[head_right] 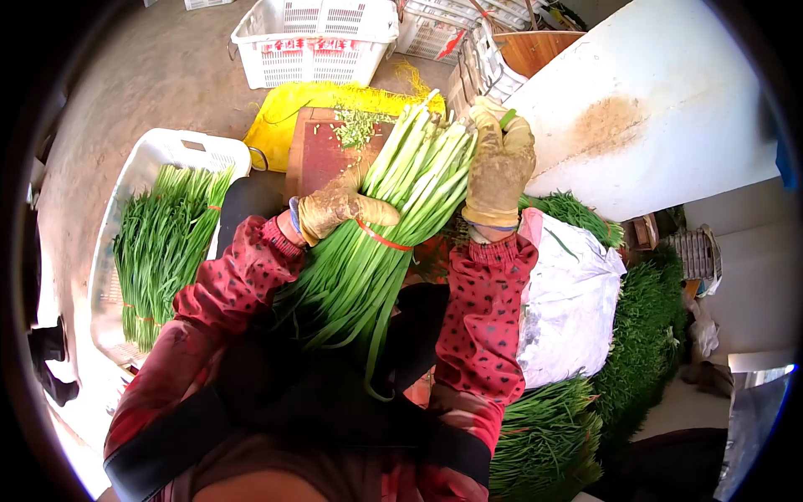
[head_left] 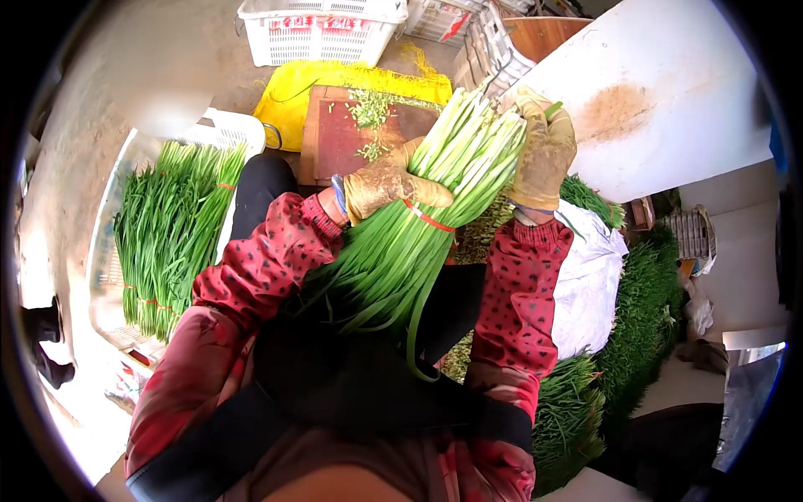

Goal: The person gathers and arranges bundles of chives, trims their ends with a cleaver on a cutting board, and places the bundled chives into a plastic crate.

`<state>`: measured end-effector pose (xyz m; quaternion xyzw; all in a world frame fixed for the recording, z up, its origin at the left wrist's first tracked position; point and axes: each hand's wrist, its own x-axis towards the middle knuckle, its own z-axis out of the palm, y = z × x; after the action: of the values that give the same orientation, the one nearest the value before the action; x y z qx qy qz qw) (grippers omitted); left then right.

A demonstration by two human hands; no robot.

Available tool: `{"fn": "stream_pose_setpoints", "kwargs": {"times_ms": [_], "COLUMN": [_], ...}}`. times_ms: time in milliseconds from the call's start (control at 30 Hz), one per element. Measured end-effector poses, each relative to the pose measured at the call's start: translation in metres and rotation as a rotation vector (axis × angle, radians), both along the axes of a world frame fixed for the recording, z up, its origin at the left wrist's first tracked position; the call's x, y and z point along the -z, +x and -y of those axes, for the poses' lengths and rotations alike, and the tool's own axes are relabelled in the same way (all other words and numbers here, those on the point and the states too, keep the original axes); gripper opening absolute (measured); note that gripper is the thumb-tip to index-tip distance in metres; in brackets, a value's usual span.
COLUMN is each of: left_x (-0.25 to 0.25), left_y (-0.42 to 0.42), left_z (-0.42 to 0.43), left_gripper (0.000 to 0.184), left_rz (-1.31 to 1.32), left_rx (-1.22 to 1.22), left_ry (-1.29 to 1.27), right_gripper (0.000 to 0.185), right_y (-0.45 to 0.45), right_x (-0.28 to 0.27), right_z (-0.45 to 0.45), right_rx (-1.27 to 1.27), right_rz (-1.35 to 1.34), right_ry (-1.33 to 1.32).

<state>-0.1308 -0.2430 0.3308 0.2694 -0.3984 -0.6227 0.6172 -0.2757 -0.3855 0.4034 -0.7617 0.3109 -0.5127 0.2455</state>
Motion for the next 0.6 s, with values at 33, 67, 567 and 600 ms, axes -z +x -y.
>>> {"fn": "stream_pose_setpoints", "kwargs": {"times_ms": [33,67,567,600], "left_x": [0.003,0.007,-0.017,-0.013], "left_y": [-0.002,0.0,0.042,0.044], "left_z": [0.003,0.009,0.024,0.023], "left_gripper": [0.065,0.068,0.094,0.093], "left_rz": [0.007,-0.031,-0.021,0.02], "left_rx": [-0.054,-0.018,-0.083,-0.083], "left_ry": [-0.023,-0.021,-0.222,-0.248], "right_gripper": [0.023,0.021,0.064,0.07], "right_y": [-0.003,-0.006,0.002,0.0], "right_x": [-0.002,-0.009,0.09,0.09], "right_z": [-0.005,-0.013,-0.082,-0.081], "right_rx": [0.01,0.031,-0.584,-0.595], "right_rz": [0.004,0.093,0.342,0.268], "right_ry": [0.007,0.027,0.673,0.704]}}
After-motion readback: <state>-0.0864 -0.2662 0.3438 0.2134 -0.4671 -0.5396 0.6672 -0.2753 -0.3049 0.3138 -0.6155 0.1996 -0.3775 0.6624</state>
